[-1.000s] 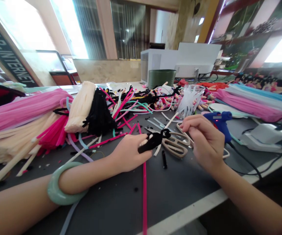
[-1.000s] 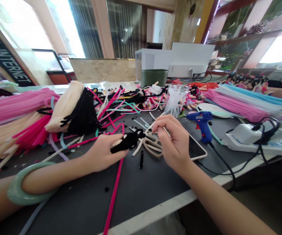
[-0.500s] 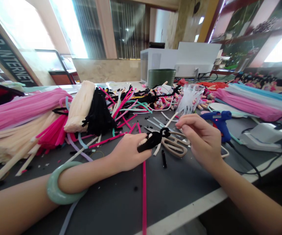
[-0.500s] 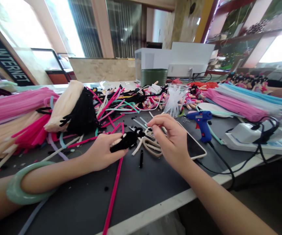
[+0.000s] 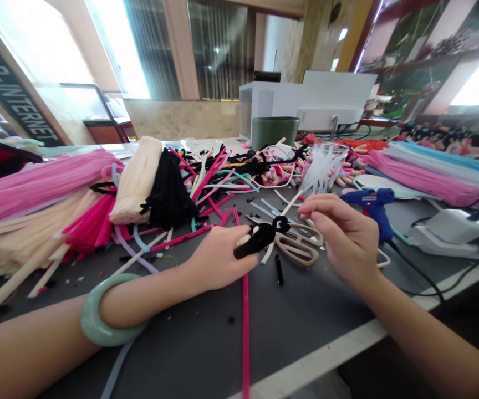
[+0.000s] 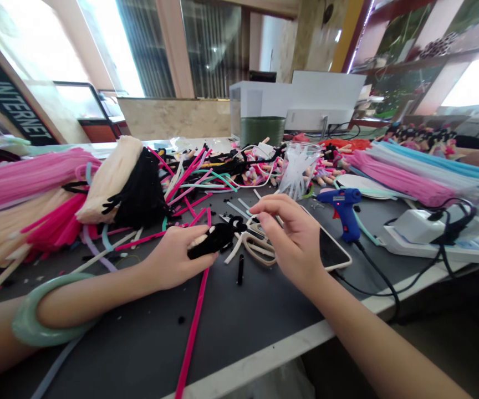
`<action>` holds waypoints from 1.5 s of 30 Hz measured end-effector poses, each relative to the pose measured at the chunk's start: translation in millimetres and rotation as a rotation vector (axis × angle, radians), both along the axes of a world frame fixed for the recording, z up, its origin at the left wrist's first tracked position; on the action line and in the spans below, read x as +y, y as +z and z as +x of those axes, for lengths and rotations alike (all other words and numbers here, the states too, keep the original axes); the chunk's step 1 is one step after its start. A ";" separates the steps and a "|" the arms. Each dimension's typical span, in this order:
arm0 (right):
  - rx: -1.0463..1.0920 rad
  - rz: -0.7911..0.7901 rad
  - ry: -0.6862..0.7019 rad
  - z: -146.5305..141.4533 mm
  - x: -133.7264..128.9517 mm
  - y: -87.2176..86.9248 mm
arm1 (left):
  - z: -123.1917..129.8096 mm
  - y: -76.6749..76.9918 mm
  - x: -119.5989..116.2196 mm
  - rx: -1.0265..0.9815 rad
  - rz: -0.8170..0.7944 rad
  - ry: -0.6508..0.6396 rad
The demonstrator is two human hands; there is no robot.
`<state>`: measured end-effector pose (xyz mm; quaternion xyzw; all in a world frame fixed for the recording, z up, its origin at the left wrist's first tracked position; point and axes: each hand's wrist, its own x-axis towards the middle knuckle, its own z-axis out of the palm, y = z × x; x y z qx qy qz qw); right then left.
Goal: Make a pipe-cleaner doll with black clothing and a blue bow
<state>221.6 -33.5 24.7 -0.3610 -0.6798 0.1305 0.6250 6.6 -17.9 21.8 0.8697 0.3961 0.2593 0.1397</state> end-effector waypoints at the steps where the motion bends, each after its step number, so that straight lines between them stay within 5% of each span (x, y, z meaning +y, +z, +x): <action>1: 0.004 -0.004 0.002 0.0 0.1 -0.5 | -0.1 0.1 0.1 0.004 0.003 0.000; 32: 0.094 -0.077 0.145 -2.7 0.3 0.9 | 0.5 1.0 -0.1 -0.016 -0.027 0.005; 45: -0.082 -0.098 0.079 1.6 1.5 -1.5 | 0.8 -0.1 1.8 -0.003 -0.019 0.010</action>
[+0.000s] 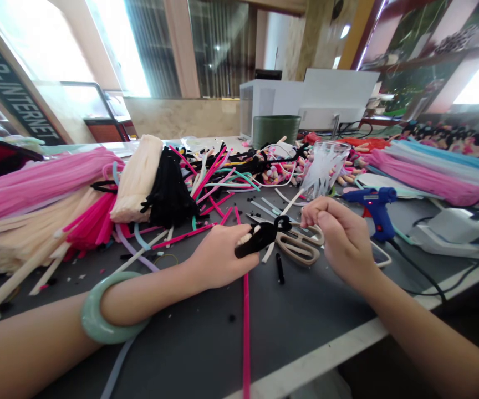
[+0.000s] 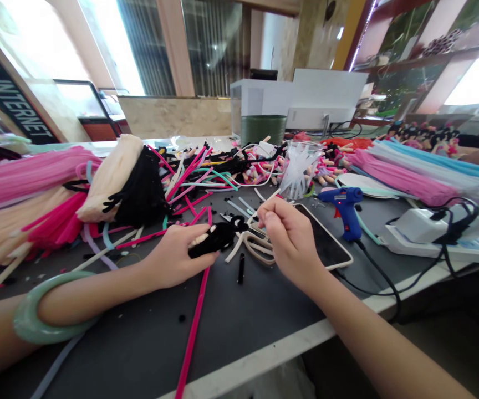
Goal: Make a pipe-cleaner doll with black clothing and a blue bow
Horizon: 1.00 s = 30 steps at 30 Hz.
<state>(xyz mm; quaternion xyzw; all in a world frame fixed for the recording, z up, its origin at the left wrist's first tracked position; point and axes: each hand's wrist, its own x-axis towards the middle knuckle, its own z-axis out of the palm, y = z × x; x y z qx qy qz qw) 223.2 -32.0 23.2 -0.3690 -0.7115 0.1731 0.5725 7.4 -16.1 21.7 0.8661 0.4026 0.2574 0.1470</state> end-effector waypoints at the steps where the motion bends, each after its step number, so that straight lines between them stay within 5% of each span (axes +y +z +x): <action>1: -0.013 -0.009 -0.002 0.0 -0.4 0.0 | 0.0 -0.2 -0.2 -0.003 0.002 -0.001; 20: 0.037 -0.115 0.092 -3.5 -3.8 1.6 | -2.1 0.9 0.3 -0.113 -0.035 0.090; 30: 0.238 -0.146 0.285 -0.7 -1.6 2.1 | -1.6 1.1 1.1 -0.117 -0.045 0.087</action>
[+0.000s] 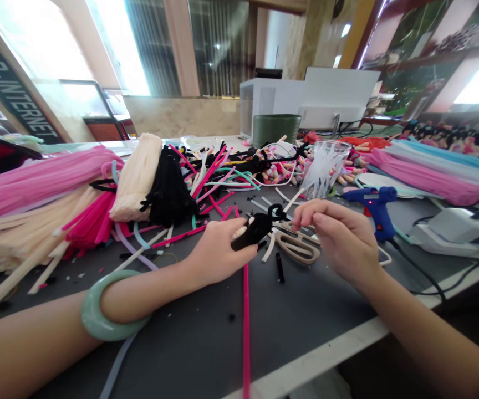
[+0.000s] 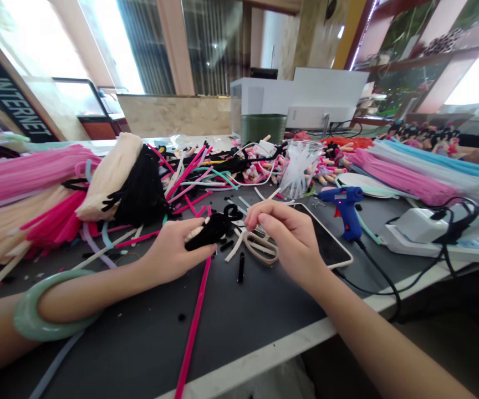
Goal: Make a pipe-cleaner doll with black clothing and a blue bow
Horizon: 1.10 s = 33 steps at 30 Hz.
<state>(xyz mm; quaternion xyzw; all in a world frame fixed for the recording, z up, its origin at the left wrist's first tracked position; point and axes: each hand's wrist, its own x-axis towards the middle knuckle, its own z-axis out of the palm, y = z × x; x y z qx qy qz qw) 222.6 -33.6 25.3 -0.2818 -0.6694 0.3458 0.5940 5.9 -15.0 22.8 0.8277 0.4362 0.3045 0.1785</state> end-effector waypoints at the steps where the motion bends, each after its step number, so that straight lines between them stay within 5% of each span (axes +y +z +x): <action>1: 0.000 -0.016 0.021 0.0 -0.4 0.8 | 0.1 0.1 -0.1 -0.001 0.003 -0.003; 9: -0.103 -0.129 0.031 -1.5 -6.6 1.8 | 0.7 0.3 -0.7 -0.015 0.006 -0.016; 19: -0.505 0.122 -0.251 -4.4 -7.0 3.6 | 1.2 0.5 -1.3 -0.022 0.015 -0.039; 27: -0.561 0.126 -0.227 -4.9 -6.9 2.0 | 1.2 0.9 -1.5 0.003 0.018 -0.029; 33: -0.508 0.173 -0.346 -5.9 -7.5 3.0 | 0.4 0.3 -2.1 -0.014 0.021 -0.034</action>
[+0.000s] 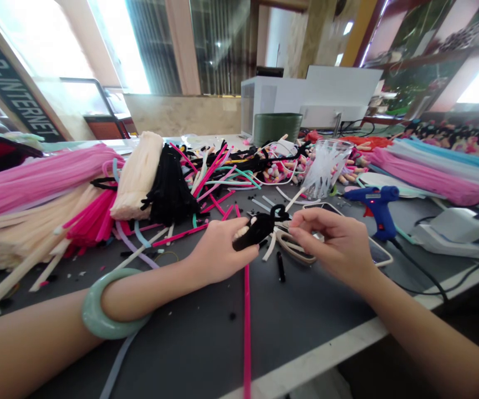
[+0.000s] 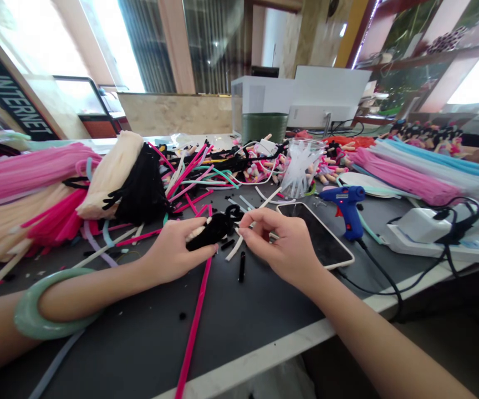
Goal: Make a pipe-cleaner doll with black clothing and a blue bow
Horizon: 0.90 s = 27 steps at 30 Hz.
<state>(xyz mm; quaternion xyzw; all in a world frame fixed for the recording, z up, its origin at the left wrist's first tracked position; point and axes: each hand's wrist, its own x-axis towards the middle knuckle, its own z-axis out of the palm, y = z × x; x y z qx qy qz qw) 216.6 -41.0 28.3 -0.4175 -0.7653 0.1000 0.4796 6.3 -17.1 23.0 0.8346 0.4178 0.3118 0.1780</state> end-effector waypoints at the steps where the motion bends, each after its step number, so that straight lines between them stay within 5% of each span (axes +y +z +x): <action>1: -0.016 0.005 -0.004 -0.2 0.1 0.8 | -0.2 -0.2 0.1 -0.001 0.003 -0.002; 12: -0.224 -0.030 0.096 2.1 -0.7 3.8 | -0.1 -1.0 0.7 0.012 0.015 0.007; 27: -0.089 -0.080 0.097 0.1 2.0 0.6 | -0.2 -0.1 -0.4 -0.007 0.011 -0.014</action>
